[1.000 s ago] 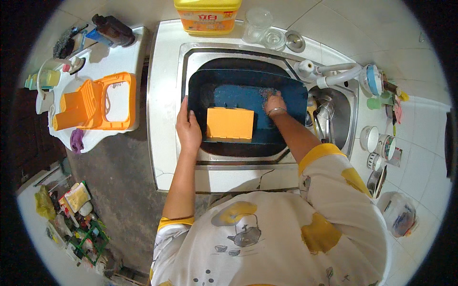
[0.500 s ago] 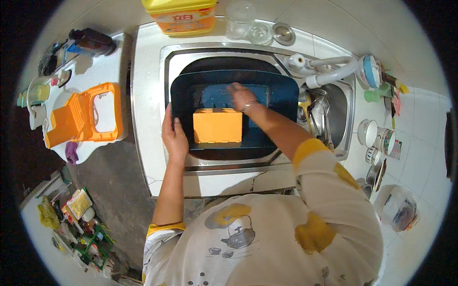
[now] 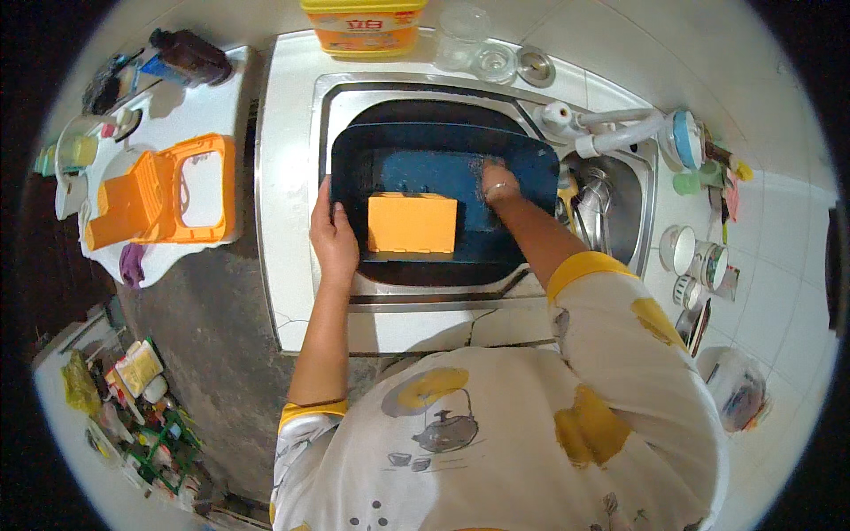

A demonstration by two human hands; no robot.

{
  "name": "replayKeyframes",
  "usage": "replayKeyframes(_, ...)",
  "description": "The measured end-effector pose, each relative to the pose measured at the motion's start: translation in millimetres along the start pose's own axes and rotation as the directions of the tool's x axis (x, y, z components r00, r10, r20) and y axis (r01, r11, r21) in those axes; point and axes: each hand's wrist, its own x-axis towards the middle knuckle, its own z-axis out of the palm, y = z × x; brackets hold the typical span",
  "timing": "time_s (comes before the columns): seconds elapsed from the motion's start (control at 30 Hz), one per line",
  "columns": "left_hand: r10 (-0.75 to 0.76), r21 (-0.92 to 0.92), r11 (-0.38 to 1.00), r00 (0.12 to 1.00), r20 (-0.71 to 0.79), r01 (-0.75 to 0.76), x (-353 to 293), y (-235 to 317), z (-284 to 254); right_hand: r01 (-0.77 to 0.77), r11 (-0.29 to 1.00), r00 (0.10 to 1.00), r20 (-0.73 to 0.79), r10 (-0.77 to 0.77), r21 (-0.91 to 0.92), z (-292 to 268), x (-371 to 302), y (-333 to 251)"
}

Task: The person washes a blue plastic container with an orange insert in a kitchen sink using a steel wool scrubber and running water. After rinsing, the person places the container on a drying rack and wipes the sink area with a purple cloth.

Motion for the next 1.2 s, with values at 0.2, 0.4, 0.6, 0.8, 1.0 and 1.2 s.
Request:
replayKeyframes(0.2,0.01,0.002,1.0,1.0,-0.008,-0.01,0.9,-1.7,-1.6,0.359,0.856,0.835,0.537,-0.118,-0.371,33.4,-24.3,-21.0)
replayKeyframes(0.4,0.031,0.048,0.998,0.999,-0.022,-0.03,-0.4,4.6,-2.1,0.039,0.99,0.998,0.062,-0.03,-0.136,-49.2,-25.1,-21.4)
replayKeyframes(0.6,0.023,0.021,1.0,0.998,-0.063,-0.021,1.8,-1.2,1.2,0.258,0.892,0.91,0.404,-0.095,-0.371,4.6,-65.6,-35.1)
replayKeyframes(0.8,0.006,0.02,1.0,0.997,-0.073,-0.005,0.2,1.5,2.1,-0.04,0.999,0.992,0.116,0.043,-0.032,-67.2,-29.2,-26.5)
replayKeyframes(1.0,-0.012,-0.008,1.0,0.999,-0.032,0.012,-1.2,-2.2,-0.6,0.029,0.997,0.98,0.197,-0.014,-0.072,-20.5,-55.8,-32.6)
replayKeyframes(1.2,0.038,0.016,0.999,0.996,-0.083,-0.037,3.0,-3.2,2.9,0.343,0.893,0.872,0.452,-0.187,-0.293,6.7,-32.9,-1.1)
